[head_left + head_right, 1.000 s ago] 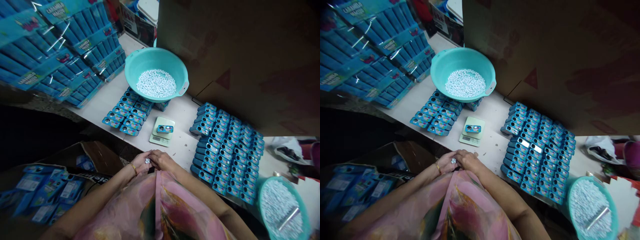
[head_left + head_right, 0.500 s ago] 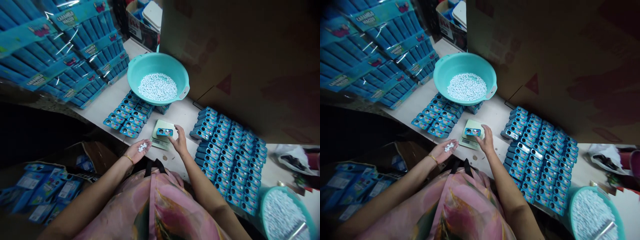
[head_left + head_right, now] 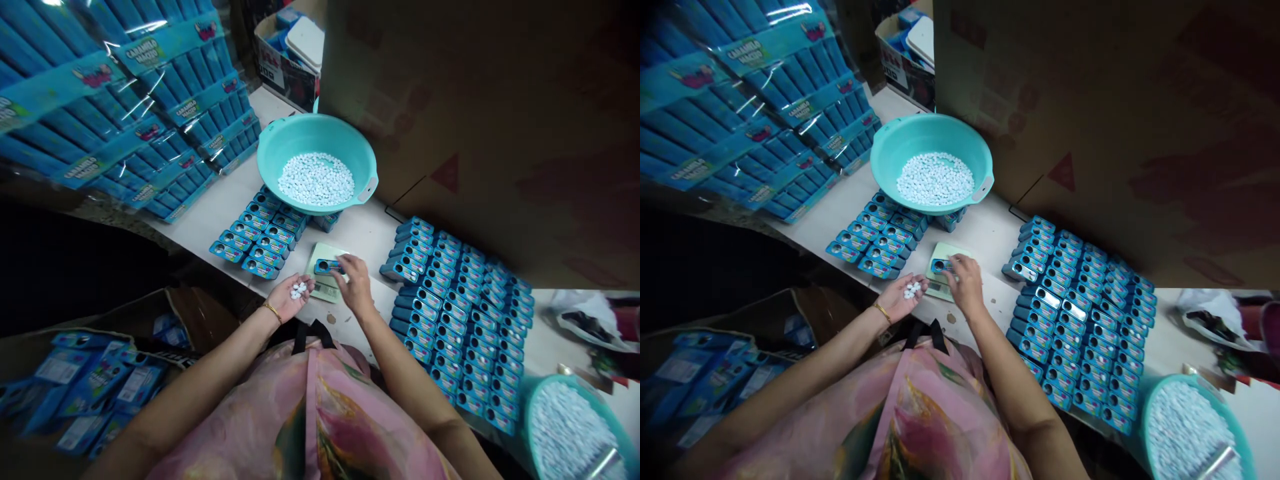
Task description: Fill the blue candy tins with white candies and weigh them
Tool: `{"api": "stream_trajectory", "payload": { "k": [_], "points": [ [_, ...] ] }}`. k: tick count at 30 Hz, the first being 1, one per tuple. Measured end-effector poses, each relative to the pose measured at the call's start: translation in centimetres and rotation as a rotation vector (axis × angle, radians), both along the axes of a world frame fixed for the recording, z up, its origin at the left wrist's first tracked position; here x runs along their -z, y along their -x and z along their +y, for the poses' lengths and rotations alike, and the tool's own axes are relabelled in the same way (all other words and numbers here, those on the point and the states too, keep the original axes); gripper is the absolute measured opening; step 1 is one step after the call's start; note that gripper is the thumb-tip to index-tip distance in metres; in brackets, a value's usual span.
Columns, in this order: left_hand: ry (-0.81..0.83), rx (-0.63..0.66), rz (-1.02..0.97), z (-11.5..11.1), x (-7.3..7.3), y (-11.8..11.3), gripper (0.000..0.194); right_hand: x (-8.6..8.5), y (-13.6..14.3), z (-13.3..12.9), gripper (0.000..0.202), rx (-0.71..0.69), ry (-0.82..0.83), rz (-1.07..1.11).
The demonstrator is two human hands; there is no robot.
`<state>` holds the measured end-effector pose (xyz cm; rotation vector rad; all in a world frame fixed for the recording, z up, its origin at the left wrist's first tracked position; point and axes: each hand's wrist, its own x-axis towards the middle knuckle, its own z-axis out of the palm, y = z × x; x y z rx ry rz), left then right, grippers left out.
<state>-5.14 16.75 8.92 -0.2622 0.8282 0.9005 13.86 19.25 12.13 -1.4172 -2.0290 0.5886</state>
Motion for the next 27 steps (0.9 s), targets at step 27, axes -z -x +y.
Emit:
{"api": "stream_trajectory", "payload": {
  "k": [27],
  "points": [
    [-0.058, -0.105, 0.08, 1.3, 1.9, 0.9, 0.018, -2.2, 0.6, -1.8, 0.043, -0.234, -0.008, -0.35]
  ]
}}
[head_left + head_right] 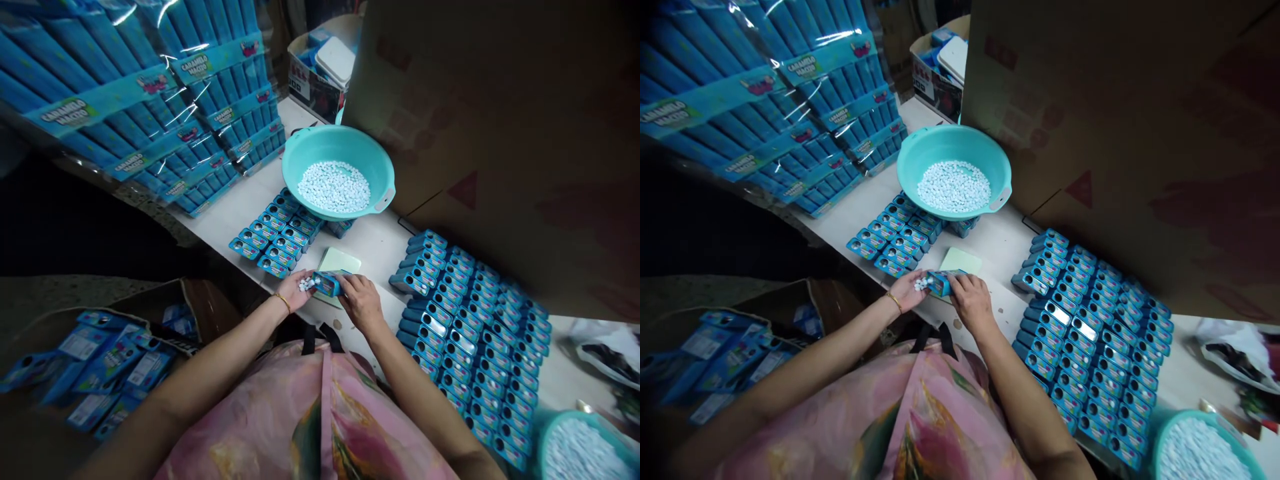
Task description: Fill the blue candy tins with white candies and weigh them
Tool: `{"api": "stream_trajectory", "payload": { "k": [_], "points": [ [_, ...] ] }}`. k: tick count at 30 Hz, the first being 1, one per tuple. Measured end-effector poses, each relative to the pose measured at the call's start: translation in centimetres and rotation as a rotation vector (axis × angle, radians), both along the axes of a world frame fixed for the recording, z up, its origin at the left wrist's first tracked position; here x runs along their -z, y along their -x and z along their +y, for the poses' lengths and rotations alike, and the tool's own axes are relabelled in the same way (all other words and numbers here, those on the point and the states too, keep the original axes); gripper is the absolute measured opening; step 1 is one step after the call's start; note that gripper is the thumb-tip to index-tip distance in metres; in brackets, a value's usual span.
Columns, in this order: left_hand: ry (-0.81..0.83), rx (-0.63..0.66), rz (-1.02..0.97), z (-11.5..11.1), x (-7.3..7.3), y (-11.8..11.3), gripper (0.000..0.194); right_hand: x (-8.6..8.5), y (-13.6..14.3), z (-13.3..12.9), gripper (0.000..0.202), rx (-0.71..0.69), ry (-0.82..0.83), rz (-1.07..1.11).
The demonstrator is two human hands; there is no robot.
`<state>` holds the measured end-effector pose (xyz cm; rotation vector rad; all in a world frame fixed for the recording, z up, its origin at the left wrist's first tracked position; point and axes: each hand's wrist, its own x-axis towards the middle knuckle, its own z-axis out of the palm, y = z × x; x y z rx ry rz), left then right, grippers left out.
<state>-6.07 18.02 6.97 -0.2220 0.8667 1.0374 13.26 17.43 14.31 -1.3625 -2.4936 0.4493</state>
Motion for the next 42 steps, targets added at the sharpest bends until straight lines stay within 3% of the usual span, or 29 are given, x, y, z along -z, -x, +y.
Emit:
{"api": "stream_trajectory", "payload": {
  "k": [4, 13, 17, 20, 24, 31, 35, 42],
  "points": [
    [-0.005, -0.03, -0.007, 0.1, -0.4, -0.3, 0.016, 1.3, -0.6, 0.0, 0.04, 0.075, 0.063, 0.121],
    [0.063, -0.054, 0.028, -0.8, 0.2, 1.3, 0.011, 8.1, -1.0, 1.8, 0.031, 0.313, 0.311, 0.64],
    [0.074, -0.057, 0.032, -1.5, 0.3, 2.0, 0.013, 9.8, -0.2, 2.4, 0.029, 0.376, 0.423, 0.794],
    [0.103, -0.068, 0.024, -1.8, 0.1, 2.0, 0.015, 9.7, -0.6, 2.1, 0.035, 0.397, 0.448, 0.83],
    [0.132, -0.072, 0.032, -2.5, 0.0, 2.7, 0.016, 8.1, -3.0, 0.6, 0.051, 0.422, 0.377, 0.786],
    [0.164, -0.065, 0.035, -4.8, 0.9, 4.3, 0.016, 7.2, -7.3, -2.6, 0.042, 0.725, 0.251, 0.839],
    [0.194, -0.06, 0.038, -5.0, 0.7, 3.9, 0.018, 7.5, -7.5, -3.1, 0.037, 0.822, 0.203, 0.816],
    [0.183, -0.052, 0.015, -4.7, 0.7, 3.8, 0.018, 8.0, -6.9, -2.7, 0.032, 0.83, 0.225, 0.783]
  ]
}}
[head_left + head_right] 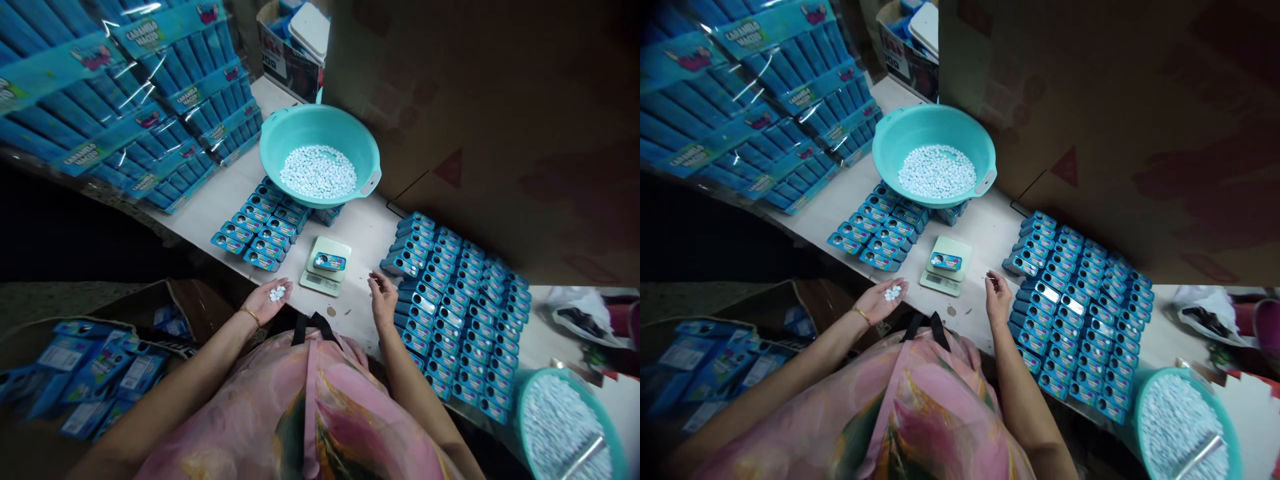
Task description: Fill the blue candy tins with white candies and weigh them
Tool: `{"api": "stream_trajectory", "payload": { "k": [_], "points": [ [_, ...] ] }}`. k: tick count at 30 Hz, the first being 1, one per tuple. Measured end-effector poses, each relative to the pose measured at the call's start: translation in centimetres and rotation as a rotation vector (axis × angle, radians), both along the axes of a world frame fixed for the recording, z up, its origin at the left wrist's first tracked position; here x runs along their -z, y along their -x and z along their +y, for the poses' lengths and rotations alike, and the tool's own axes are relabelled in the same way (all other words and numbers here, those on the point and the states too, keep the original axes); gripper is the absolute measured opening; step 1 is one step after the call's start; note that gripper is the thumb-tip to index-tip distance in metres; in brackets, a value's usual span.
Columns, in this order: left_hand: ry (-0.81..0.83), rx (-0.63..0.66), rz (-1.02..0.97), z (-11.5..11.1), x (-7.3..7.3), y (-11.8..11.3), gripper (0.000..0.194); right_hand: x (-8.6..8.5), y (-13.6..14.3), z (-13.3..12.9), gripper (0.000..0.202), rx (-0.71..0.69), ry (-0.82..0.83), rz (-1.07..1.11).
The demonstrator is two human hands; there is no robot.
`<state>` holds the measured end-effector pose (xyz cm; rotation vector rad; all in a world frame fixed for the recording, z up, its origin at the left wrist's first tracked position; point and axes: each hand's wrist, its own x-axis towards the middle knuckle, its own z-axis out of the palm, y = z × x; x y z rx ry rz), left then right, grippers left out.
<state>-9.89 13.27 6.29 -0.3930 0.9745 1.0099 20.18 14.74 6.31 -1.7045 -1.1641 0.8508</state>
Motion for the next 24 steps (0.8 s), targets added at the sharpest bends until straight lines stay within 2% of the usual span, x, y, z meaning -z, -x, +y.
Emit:
{"api": "stream_trajectory", "payload": {
  "k": [3, 7, 11, 14, 18, 21, 24],
  "points": [
    [-0.006, 0.015, 0.02, -0.2, 0.4, 0.4, 0.016, -0.3, 0.7, 0.4, 0.033, -0.082, -0.005, 0.006],
    [-0.053, 0.117, 0.14, 0.6, 1.5, 0.0, 0.013, -1.1, 2.1, 1.4, 0.045, -0.287, -0.026, -0.015],
    [-0.143, 0.268, 0.359, 3.3, 3.1, -1.9, 0.012, -1.8, 3.7, 2.9, 0.059, -0.486, -0.064, -0.176],
    [-0.153, 0.303, 0.457, 5.6, 4.7, -3.5, 0.013, -2.1, 4.6, 3.7, 0.063, -0.585, -0.093, -0.353],
    [-0.189, 0.371, 0.565, 7.5, 6.0, -5.1, 0.02, -2.4, 5.2, 4.4, 0.052, -0.654, -0.084, -0.512],
    [-0.247, 0.453, 0.61, 7.6, 5.9, -6.5, 0.023, -2.6, 5.5, 5.4, 0.041, -0.639, -0.099, -0.538],
    [-0.298, 0.556, 0.63, 7.2, 5.6, -8.1, 0.021, -2.9, 6.2, 7.4, 0.038, -0.571, -0.14, -0.491]
  ]
}}
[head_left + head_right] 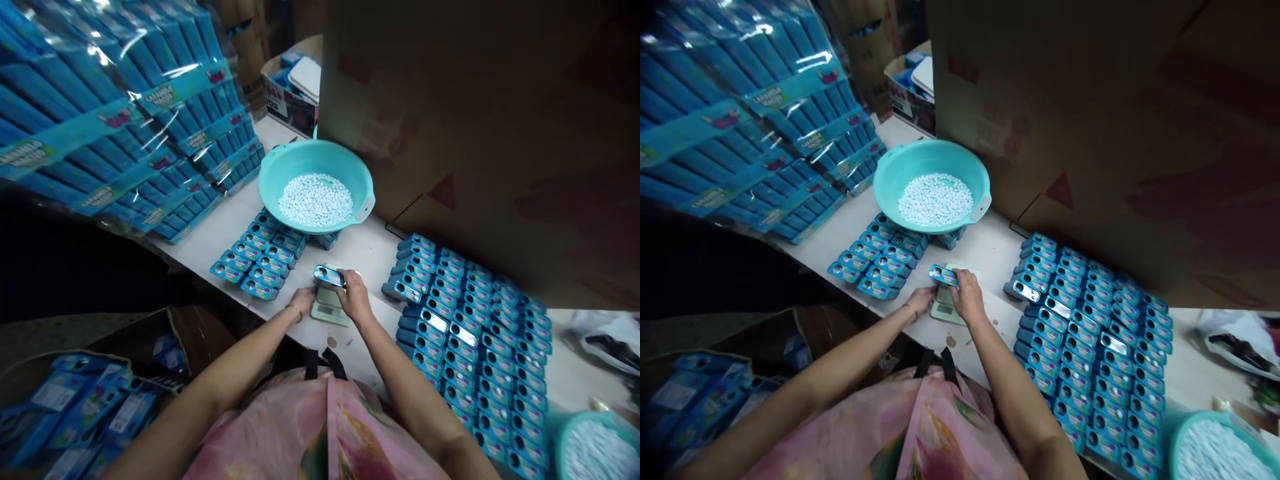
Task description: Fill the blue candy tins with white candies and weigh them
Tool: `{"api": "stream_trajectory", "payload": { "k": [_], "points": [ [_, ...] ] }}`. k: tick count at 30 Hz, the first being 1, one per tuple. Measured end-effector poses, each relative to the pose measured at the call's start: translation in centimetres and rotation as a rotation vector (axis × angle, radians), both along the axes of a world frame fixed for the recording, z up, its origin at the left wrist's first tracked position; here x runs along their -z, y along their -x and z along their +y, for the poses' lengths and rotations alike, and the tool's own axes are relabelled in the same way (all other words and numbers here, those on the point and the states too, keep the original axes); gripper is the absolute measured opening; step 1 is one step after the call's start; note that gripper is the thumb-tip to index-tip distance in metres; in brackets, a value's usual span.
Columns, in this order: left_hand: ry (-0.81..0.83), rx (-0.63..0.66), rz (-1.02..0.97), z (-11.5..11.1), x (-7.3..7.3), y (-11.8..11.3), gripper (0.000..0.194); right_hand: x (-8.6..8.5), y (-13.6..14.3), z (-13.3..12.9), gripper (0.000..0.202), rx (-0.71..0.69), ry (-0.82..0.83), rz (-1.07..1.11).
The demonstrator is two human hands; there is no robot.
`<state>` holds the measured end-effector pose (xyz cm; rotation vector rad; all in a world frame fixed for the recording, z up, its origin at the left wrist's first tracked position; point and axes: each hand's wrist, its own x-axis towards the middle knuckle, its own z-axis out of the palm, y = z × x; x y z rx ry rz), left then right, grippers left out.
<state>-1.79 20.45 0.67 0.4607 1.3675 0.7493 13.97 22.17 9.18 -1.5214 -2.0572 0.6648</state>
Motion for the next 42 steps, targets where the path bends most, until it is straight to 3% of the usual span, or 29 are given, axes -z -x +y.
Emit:
{"api": "stream_trajectory", "payload": {
  "k": [4, 7, 11, 14, 17, 19, 23, 25, 27, 29, 35, 38, 42],
  "points": [
    [0.019, 0.084, 0.046, -1.2, 0.1, 0.4, 0.031, 0.5, 1.6, 3.6, 0.035, 0.055, -0.018, 0.134],
    [0.046, 0.028, 0.081, -2.9, 0.1, 3.9, 0.044, 2.0, 2.8, 5.6, 0.035, 0.097, -0.023, 0.158],
    [0.107, -0.107, 0.051, -6.3, -0.6, 9.4, 0.047, 4.1, 4.9, 7.3, 0.035, 0.177, -0.012, 0.098],
    [0.129, -0.157, 0.035, -8.6, -1.1, 11.1, 0.043, 4.8, 6.8, 7.9, 0.039, 0.249, -0.029, 0.112],
    [0.138, -0.122, -0.025, -9.6, -1.4, 10.8, 0.037, 4.6, 7.3, 6.7, 0.048, 0.298, -0.061, 0.13],
    [0.155, -0.084, -0.065, -9.7, -1.4, 10.2, 0.036, 4.0, 5.6, 4.7, 0.05, 0.338, -0.091, 0.115],
    [0.179, -0.03, -0.153, -8.8, -1.8, 9.1, 0.036, 2.3, -2.8, -0.6, 0.032, 0.449, -0.154, -0.02],
    [0.178, -0.013, -0.201, -8.1, -2.3, 8.5, 0.034, 1.4, -7.6, -2.3, 0.024, 0.531, -0.156, -0.266],
    [0.173, 0.004, -0.223, -7.4, -3.1, 7.7, 0.031, 1.0, -11.3, -2.8, 0.022, 0.528, -0.121, -0.5],
    [0.166, 0.019, -0.222, -6.8, -3.9, 6.8, 0.029, 1.2, -13.3, -2.2, 0.02, 0.467, -0.102, -0.66],
    [0.167, -0.005, -0.227, -6.4, -5.1, 5.0, 0.027, 1.8, -13.8, -1.3, 0.015, 0.28, -0.111, -0.806],
    [0.184, -0.035, -0.243, -7.0, -5.3, 4.8, 0.025, 0.5, -13.3, -1.9, 0.018, 0.225, -0.097, -0.803],
    [0.207, -0.05, -0.256, -7.3, -5.1, 4.3, 0.023, -2.1, -9.7, -2.7, 0.019, -0.027, -0.168, -0.735]
  ]
}}
